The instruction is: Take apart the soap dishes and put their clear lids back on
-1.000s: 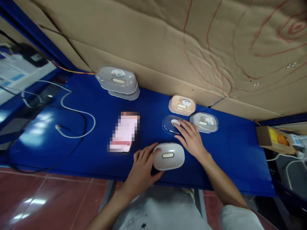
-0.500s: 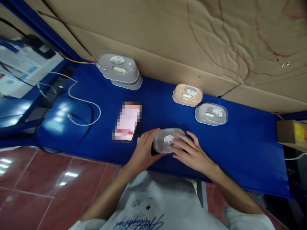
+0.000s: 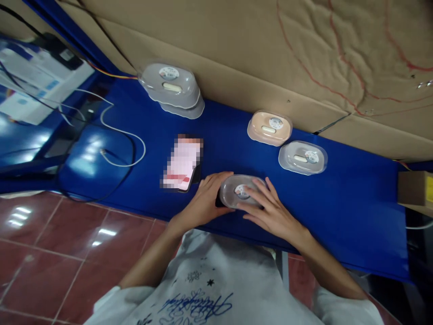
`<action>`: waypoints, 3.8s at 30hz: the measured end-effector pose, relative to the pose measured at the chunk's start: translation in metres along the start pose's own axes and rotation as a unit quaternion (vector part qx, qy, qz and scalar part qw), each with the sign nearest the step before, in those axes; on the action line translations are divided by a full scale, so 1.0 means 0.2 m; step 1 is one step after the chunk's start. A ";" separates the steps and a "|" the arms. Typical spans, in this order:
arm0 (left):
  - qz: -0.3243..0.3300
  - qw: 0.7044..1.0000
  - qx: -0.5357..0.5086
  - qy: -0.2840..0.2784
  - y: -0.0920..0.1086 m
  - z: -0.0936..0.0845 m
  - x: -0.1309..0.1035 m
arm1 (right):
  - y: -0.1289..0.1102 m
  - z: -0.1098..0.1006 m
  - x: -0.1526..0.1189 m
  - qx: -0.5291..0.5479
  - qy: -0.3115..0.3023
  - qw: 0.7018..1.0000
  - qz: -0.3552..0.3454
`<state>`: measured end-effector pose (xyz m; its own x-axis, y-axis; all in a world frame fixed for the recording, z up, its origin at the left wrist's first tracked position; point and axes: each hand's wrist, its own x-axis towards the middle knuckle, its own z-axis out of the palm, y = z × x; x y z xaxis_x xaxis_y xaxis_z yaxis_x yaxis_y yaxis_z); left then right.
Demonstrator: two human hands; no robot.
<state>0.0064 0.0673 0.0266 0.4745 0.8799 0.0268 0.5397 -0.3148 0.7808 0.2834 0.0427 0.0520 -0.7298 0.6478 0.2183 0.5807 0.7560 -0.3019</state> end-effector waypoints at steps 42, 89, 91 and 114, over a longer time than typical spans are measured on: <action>0.036 0.983 0.124 0.130 0.03 0.09 -0.01 | 0.24 0.08 0.32 -0.005 0.037 0.995 0.091; 0.096 0.981 -0.170 0.010 -0.02 0.02 -0.04 | 0.06 0.04 0.05 -0.044 0.062 0.997 -0.028; 0.106 0.981 -0.164 0.015 -0.02 0.02 -0.05 | 0.05 0.04 0.04 -0.046 0.067 0.996 -0.029; 0.217 0.970 -0.055 0.096 0.01 0.02 -0.08 | 0.09 0.06 0.04 0.257 0.090 0.950 0.153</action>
<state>0.0026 0.0503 0.0255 0.4966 0.7267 0.4746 0.2353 -0.6390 0.7323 0.2841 0.0604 0.0370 -0.4546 0.8703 0.1894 0.4692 0.4147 -0.7797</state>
